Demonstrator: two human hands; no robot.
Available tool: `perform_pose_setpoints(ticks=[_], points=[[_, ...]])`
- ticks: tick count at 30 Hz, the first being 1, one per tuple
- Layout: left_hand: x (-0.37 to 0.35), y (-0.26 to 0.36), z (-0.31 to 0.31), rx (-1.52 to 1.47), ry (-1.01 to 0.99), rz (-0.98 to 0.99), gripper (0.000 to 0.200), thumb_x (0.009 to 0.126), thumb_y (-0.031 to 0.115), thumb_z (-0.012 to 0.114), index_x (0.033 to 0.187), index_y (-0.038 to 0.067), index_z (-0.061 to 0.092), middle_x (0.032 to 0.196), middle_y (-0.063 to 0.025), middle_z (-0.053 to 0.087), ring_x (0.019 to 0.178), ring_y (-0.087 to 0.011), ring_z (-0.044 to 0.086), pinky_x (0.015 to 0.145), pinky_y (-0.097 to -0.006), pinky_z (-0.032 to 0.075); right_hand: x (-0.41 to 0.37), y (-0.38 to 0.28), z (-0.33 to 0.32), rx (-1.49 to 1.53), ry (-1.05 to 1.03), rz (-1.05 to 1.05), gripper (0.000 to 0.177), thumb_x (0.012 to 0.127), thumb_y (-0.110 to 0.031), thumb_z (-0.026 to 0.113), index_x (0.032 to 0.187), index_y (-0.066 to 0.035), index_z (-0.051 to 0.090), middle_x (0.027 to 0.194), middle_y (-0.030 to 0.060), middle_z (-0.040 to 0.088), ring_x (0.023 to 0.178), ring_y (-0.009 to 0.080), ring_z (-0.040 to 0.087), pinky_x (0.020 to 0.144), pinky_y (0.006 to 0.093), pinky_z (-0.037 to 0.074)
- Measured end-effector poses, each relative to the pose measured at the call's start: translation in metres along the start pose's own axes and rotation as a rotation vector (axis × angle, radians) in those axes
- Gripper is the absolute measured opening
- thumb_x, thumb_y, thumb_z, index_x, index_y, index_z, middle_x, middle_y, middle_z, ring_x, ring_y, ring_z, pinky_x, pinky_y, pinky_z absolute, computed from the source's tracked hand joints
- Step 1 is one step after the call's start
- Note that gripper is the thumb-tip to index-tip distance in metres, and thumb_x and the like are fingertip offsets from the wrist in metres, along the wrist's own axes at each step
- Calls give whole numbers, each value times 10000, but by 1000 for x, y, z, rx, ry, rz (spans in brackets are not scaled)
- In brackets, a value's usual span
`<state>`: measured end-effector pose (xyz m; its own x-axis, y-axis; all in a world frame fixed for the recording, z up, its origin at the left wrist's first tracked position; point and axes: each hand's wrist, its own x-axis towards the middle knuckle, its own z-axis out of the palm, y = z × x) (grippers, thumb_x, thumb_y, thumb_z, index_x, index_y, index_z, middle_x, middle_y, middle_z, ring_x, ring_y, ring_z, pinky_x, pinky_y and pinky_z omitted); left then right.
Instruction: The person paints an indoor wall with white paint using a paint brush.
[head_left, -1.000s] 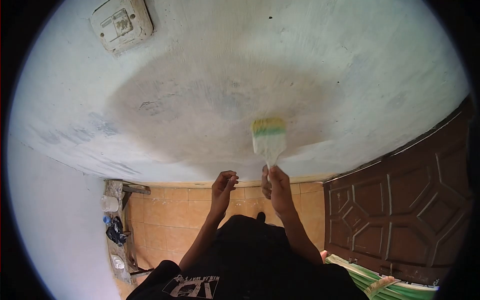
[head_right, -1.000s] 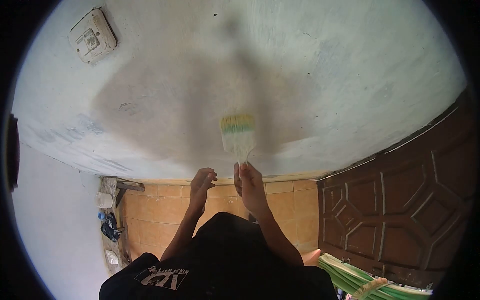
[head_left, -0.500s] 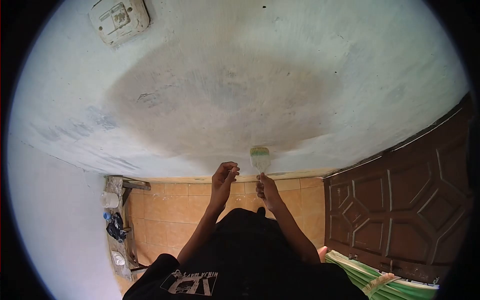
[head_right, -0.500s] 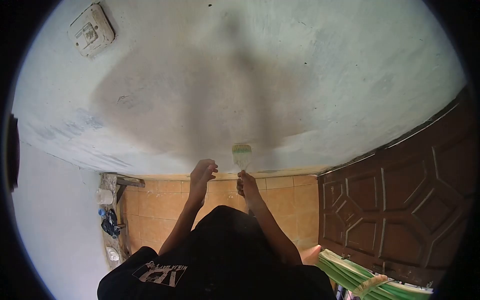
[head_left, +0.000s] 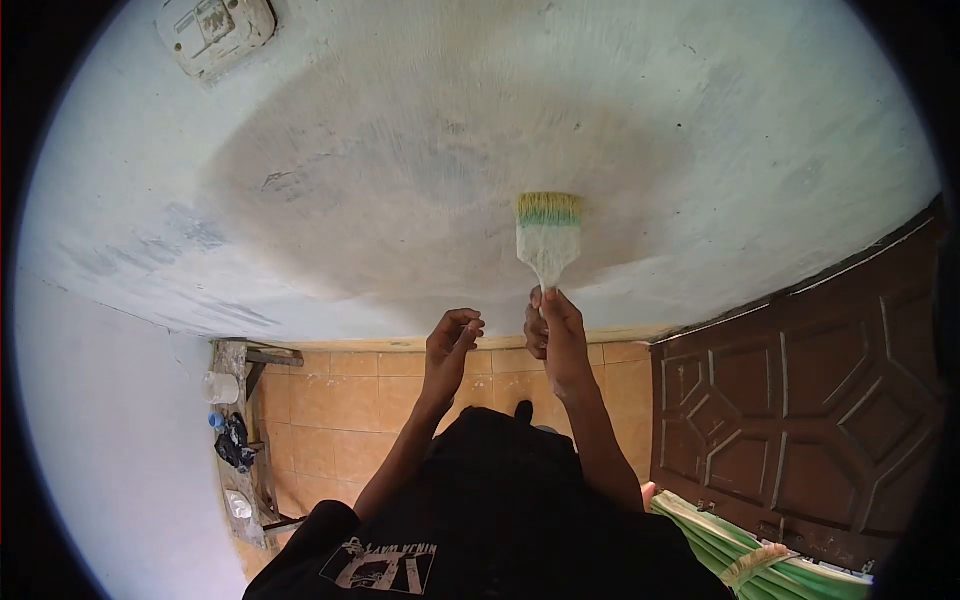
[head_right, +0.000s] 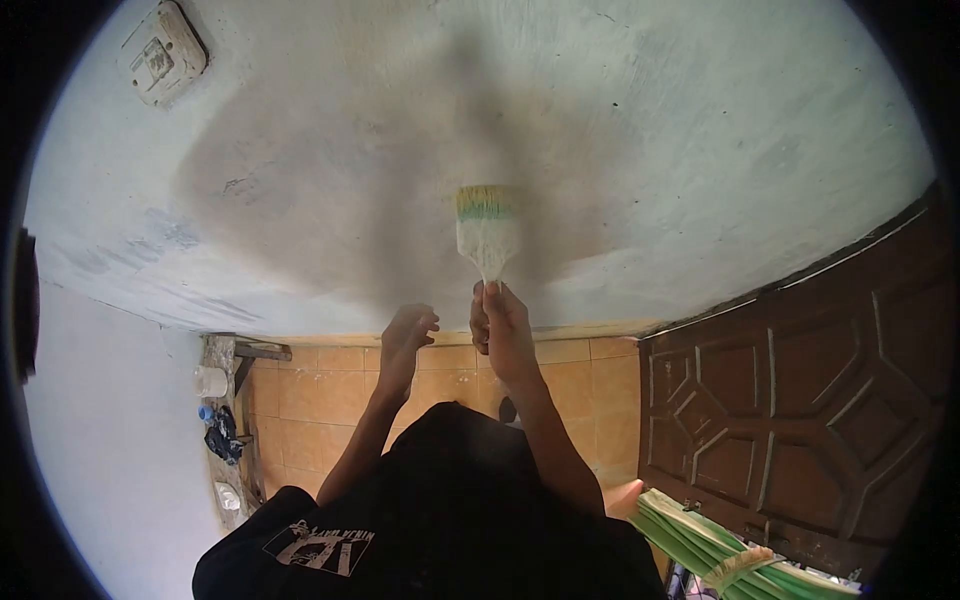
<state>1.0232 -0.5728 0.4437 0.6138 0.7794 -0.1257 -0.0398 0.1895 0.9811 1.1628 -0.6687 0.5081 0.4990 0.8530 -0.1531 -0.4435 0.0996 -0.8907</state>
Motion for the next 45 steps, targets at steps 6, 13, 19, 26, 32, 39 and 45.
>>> perform_pose_setpoints(ticks=[6,13,19,26,32,39,45], points=[[-2,1,-1,-32,22,25,192,965,218,584,1105,88,591,1007,-8,605,944,-107,551,805,-270,432,6,107,-47,86,82,329,332,1006,-463,441,894,-151,462,635,-82,308,511,25,275,447,193,225],[-4,7,-1,-8,35,46,206,964,237,589,1104,86,596,1009,-8,608,945,-104,551,802,-267,431,19,130,-60,111,145,457,295,1012,-436,443,951,-148,473,635,-88,321,510,29,284,447,184,224],[-4,3,-2,-36,50,61,214,963,248,595,1104,88,598,1003,-12,610,942,-101,548,800,-266,429,-8,28,-5,89,-41,253,312,1020,-430,425,913,-140,465,617,-83,294,483,21,252,424,187,185],[-5,8,2,-18,36,27,213,967,245,588,1106,84,594,1014,-14,611,951,-106,544,810,-268,425,10,0,-1,-47,-46,-44,341,1018,-442,423,859,-142,443,613,-79,288,488,18,253,429,191,194],[-3,3,-3,-24,28,36,221,967,244,587,1117,82,587,1027,-22,614,961,-112,544,821,-276,428,13,101,-43,-53,59,198,360,1002,-487,434,854,-160,451,617,-87,302,492,22,273,436,204,221],[3,-8,-6,13,41,23,217,966,241,593,1110,79,590,1007,-16,611,950,-106,549,805,-272,436,10,132,-62,3,112,371,332,1017,-458,411,878,-162,471,620,-96,298,486,31,260,434,200,208],[11,4,-6,62,63,142,179,964,199,596,1083,64,593,959,3,587,928,-87,530,802,-248,421,-11,35,-7,-55,19,178,333,1024,-438,403,872,-147,459,617,-86,287,486,26,248,435,193,200]])
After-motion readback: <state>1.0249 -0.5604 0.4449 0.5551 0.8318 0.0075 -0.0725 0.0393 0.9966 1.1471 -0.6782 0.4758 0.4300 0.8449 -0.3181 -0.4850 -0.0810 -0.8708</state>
